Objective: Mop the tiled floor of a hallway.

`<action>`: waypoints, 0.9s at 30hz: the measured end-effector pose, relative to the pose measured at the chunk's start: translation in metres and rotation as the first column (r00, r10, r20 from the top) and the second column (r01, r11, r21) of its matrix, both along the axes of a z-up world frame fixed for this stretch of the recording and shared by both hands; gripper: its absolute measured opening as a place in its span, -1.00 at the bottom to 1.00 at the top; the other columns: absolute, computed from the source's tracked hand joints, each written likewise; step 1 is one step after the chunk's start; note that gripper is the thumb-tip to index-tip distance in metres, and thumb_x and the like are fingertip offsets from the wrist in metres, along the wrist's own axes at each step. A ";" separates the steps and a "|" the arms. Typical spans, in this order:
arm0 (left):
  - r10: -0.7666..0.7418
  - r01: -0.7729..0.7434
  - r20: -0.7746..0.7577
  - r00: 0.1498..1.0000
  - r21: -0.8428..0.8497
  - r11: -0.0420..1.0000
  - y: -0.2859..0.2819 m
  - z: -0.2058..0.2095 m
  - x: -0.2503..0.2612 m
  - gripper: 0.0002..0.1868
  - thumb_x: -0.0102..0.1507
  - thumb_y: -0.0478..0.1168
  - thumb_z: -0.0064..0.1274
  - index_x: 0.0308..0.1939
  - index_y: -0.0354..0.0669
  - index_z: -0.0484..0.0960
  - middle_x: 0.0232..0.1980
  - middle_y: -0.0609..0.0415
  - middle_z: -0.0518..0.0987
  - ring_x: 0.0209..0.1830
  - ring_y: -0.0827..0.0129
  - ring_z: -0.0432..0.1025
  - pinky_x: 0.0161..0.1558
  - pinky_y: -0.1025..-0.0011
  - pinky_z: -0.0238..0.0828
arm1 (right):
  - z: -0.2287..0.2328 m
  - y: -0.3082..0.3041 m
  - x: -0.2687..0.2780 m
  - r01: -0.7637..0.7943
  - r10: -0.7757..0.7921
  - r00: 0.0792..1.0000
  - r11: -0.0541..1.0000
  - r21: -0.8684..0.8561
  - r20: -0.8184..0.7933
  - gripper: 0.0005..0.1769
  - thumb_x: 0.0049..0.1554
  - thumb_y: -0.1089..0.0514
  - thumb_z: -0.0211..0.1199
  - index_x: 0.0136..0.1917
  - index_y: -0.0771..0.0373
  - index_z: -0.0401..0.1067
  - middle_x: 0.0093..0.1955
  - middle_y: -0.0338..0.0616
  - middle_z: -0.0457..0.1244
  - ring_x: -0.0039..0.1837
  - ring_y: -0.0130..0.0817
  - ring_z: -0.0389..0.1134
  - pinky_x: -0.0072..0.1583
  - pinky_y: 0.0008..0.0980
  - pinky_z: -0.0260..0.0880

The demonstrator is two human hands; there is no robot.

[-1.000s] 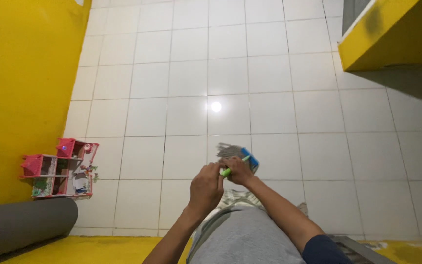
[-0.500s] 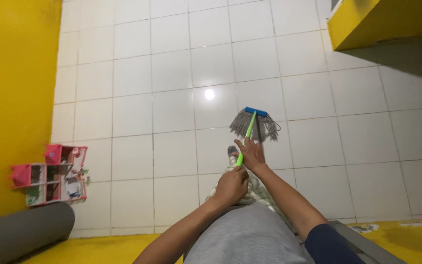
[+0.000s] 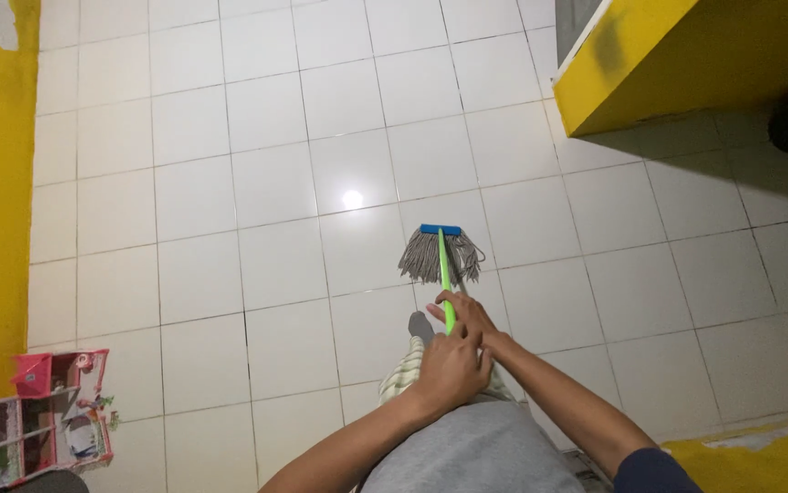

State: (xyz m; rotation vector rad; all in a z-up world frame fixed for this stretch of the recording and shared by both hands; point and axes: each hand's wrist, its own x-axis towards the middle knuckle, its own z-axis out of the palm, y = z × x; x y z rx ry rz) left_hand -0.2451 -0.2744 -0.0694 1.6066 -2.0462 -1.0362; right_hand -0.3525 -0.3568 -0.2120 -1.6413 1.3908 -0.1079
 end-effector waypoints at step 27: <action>0.078 -0.051 0.136 0.988 -0.194 0.980 -0.332 -0.053 0.028 -0.82 0.17 -0.22 0.12 -0.35 -0.31 0.58 -0.33 -0.20 0.59 -0.53 -0.06 0.53 -0.48 0.05 0.47 | -0.044 -0.353 0.036 -0.228 0.232 0.973 0.963 -0.140 0.013 -0.58 0.23 -0.21 0.22 0.20 0.06 0.38 0.05 0.00 0.28 0.08 -0.02 0.35 0.09 -0.01 0.38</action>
